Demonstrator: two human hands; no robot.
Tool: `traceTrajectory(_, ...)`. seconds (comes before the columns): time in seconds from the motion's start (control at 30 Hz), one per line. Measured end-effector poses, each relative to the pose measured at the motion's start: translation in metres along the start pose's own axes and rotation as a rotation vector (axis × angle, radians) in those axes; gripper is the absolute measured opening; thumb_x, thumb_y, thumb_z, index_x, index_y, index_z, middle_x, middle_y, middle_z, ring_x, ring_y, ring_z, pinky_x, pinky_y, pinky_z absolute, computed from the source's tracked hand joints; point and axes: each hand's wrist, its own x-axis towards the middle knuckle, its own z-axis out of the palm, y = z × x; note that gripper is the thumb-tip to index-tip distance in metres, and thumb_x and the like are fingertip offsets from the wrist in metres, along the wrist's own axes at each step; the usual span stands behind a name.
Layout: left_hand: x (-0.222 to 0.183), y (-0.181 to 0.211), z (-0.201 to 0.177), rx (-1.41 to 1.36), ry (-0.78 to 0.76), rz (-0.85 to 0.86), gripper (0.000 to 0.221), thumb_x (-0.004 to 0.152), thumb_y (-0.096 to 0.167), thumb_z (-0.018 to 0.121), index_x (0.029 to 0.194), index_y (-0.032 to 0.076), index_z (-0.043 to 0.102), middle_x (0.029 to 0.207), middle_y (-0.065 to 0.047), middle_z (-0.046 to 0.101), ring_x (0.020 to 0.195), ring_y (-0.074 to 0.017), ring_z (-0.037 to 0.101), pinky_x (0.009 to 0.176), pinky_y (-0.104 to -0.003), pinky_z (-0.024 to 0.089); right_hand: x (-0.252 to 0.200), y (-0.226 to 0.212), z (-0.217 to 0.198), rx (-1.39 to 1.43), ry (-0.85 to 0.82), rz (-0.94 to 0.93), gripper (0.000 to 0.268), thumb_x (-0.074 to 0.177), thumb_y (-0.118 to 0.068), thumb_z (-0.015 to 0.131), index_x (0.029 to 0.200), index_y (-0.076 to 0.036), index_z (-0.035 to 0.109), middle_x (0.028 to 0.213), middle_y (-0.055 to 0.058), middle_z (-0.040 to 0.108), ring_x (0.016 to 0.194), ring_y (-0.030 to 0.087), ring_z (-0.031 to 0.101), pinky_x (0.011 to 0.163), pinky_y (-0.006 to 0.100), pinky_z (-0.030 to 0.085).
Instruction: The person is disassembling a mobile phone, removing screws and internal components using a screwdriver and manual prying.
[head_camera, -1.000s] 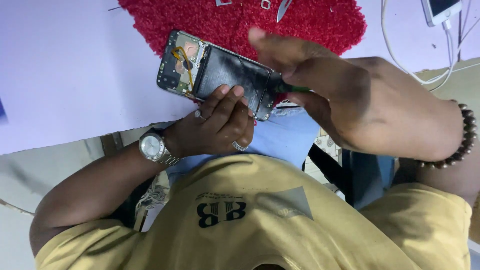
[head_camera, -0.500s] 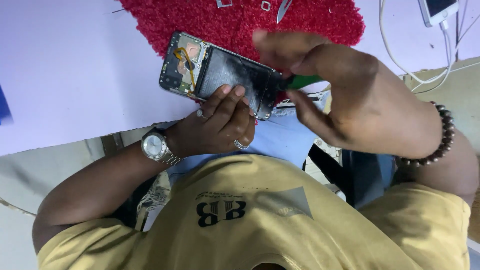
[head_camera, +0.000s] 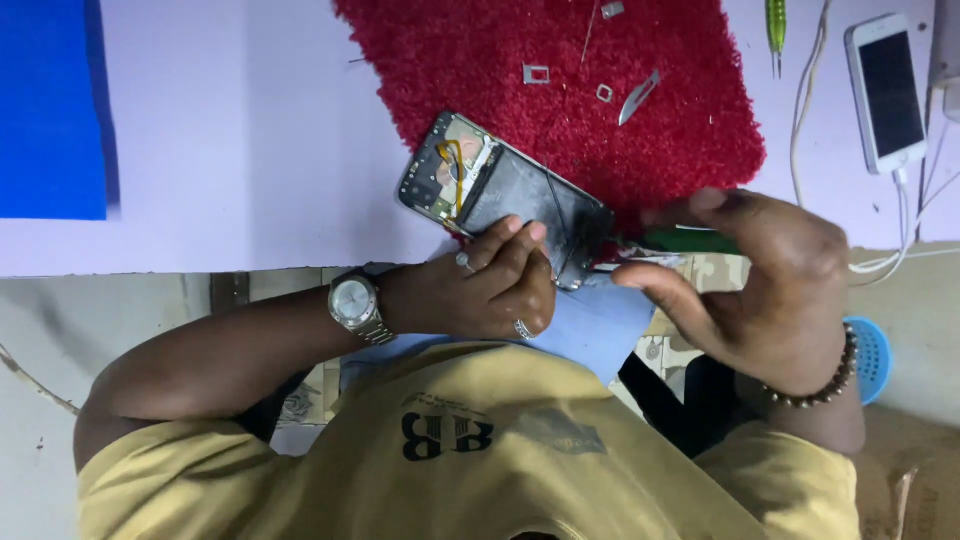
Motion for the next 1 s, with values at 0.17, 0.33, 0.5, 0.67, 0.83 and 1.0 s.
traceTrajectory(0.17, -0.007, 0.007, 0.004, -0.056, -0.013, -0.008, 0.033, 0.103, 0.002, 0.087, 0.109, 0.01, 0.055, 0.104, -0.005, 0.061, 0.101, -0.0187, 0.07, 0.114, -0.045, 0.052, 0.022, -0.012, -0.017, 0.439, -0.18, 0.068, 0.021, 0.098, -0.005, 0.069, 0.113, 0.01, 0.068, 0.12, 0.018, 0.079, 0.104, 0.032, 0.083, 0.088, 0.037, 0.069)
traceTrajectory(0.33, -0.008, 0.006, 0.002, -0.054, -0.023, 0.002, 0.032, 0.104, -0.001, 0.083, 0.111, 0.009, 0.054, 0.107, -0.006, 0.063, 0.104, -0.0211, 0.069, 0.118, -0.049, 0.049, 0.017, -0.007, -0.003, 0.305, -0.045, -0.029, 0.043, 0.096, -0.009, 0.082, 0.12, 0.005, 0.048, 0.118, 0.03, 0.071, 0.111, 0.042, 0.076, 0.091, 0.046, 0.066)
traceTrajectory(0.5, -0.004, 0.006, 0.002, -0.073, 0.003, -0.033, 0.036, 0.102, -0.001, 0.087, 0.106, 0.011, 0.053, 0.101, -0.004, 0.062, 0.101, -0.0184, 0.07, 0.114, -0.044, 0.054, 0.008, -0.014, 0.005, 0.405, -0.05, -0.079, 0.036, 0.101, 0.007, 0.065, 0.115, 0.012, 0.032, 0.115, 0.031, 0.075, 0.103, 0.043, 0.081, 0.081, 0.04, 0.064)
traceTrajectory(0.67, -0.001, 0.001, -0.003, -0.064, -0.028, -0.035, 0.032, 0.105, 0.009, 0.087, 0.106, 0.011, 0.056, 0.098, -0.002, 0.061, 0.107, -0.0192, 0.07, 0.111, -0.037, 0.056, 0.022, -0.026, 0.001, 0.479, 0.028, -0.03, 0.051, 0.099, -0.005, 0.071, 0.122, 0.001, 0.026, 0.124, 0.045, 0.066, 0.114, 0.051, 0.077, 0.09, 0.05, 0.065)
traceTrajectory(0.83, 0.0, -0.002, -0.004, -0.084, -0.034, -0.002, 0.032, 0.102, 0.006, 0.089, 0.107, 0.01, 0.057, 0.1, -0.003, 0.062, 0.101, -0.0169, 0.07, 0.108, -0.036, 0.059, -0.008, -0.018, 0.012, 0.28, 0.053, 0.115, 0.047, 0.092, -0.009, 0.085, 0.109, 0.011, 0.046, 0.102, 0.026, 0.074, 0.093, 0.034, 0.078, 0.08, 0.042, 0.06)
traceTrajectory(1.0, 0.0, -0.005, -0.004, -0.055, -0.033, 0.014, 0.033, 0.101, 0.007, 0.088, 0.108, 0.009, 0.057, 0.101, -0.003, 0.065, 0.101, -0.0154, 0.072, 0.106, -0.033, 0.061, 0.012, -0.019, 0.009, 0.374, 0.085, 0.021, 0.074, 0.096, -0.005, 0.091, 0.136, 0.0, 0.029, 0.111, 0.03, 0.075, 0.103, 0.038, 0.081, 0.087, 0.044, 0.066)
